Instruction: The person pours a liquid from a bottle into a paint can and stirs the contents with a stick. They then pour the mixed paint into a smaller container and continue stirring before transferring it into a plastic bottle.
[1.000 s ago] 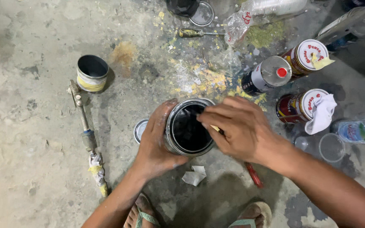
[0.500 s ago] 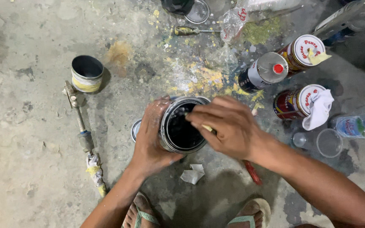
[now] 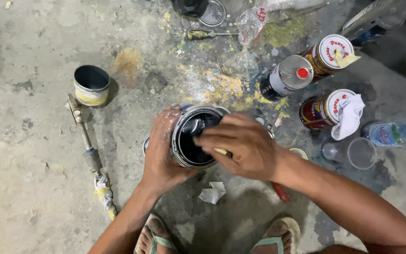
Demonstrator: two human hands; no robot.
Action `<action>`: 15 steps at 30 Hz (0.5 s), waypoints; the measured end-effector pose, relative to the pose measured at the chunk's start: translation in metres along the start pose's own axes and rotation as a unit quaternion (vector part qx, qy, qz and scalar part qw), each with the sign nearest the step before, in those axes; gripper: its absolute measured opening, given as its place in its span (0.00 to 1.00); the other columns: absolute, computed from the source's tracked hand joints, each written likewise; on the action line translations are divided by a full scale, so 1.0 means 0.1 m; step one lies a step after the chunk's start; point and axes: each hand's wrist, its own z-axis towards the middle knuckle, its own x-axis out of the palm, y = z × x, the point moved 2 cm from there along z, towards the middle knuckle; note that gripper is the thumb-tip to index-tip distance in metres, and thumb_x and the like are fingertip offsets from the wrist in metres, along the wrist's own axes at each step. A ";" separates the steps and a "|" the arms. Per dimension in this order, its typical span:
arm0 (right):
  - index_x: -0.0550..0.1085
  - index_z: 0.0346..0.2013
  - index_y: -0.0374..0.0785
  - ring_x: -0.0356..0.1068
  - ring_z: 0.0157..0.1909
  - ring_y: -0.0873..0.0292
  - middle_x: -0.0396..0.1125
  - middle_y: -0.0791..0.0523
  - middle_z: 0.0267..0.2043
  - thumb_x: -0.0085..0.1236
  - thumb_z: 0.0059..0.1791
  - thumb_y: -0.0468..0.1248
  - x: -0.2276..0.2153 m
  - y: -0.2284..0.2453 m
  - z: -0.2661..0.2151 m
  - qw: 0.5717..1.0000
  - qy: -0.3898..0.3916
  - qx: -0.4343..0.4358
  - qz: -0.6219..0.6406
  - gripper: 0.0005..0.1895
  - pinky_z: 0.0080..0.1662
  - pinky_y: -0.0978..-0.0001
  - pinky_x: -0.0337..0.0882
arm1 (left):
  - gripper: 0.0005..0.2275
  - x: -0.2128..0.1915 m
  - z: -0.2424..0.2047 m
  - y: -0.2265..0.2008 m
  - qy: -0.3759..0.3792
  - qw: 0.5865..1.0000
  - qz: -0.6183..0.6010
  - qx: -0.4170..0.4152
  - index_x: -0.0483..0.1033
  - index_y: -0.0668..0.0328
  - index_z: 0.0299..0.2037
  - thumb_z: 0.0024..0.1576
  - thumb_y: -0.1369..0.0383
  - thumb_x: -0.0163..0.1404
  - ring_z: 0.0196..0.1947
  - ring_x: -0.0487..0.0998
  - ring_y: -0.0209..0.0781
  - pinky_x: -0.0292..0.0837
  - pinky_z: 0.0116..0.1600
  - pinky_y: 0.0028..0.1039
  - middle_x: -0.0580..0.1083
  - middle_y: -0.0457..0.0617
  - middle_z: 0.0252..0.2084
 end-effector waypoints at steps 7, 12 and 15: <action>0.78 0.40 0.37 0.70 0.38 0.51 0.75 0.55 0.41 0.54 0.52 0.35 -0.09 0.08 0.02 1.000 -0.002 0.009 0.026 0.07 0.42 0.59 0.68 | 0.46 0.01 0.02 -0.01 -0.008 1.000 0.028 0.009 0.53 0.67 0.66 0.40 0.63 0.71 0.70 0.61 0.69 0.54 0.75 0.56 0.59 0.69 0.69; 0.79 0.36 0.39 0.68 0.33 0.55 0.75 0.55 0.37 0.58 0.48 0.32 -0.07 0.09 -0.03 1.000 0.000 0.018 -0.007 0.04 0.35 0.63 0.64 | 0.44 0.01 0.03 -0.05 -0.012 0.999 0.043 0.025 0.53 0.69 0.66 0.44 0.61 0.70 0.70 0.61 0.69 0.54 0.75 0.59 0.59 0.68 0.68; 0.77 0.45 0.38 0.69 0.36 0.52 0.73 0.53 0.46 0.60 0.50 0.32 -0.07 0.03 -0.05 0.998 -0.037 0.032 -0.029 0.09 0.43 0.59 0.69 | 0.46 0.03 0.01 -0.06 -0.011 0.998 0.057 0.022 0.53 0.69 0.66 0.43 0.58 0.71 0.70 0.61 0.69 0.55 0.75 0.59 0.59 0.68 0.68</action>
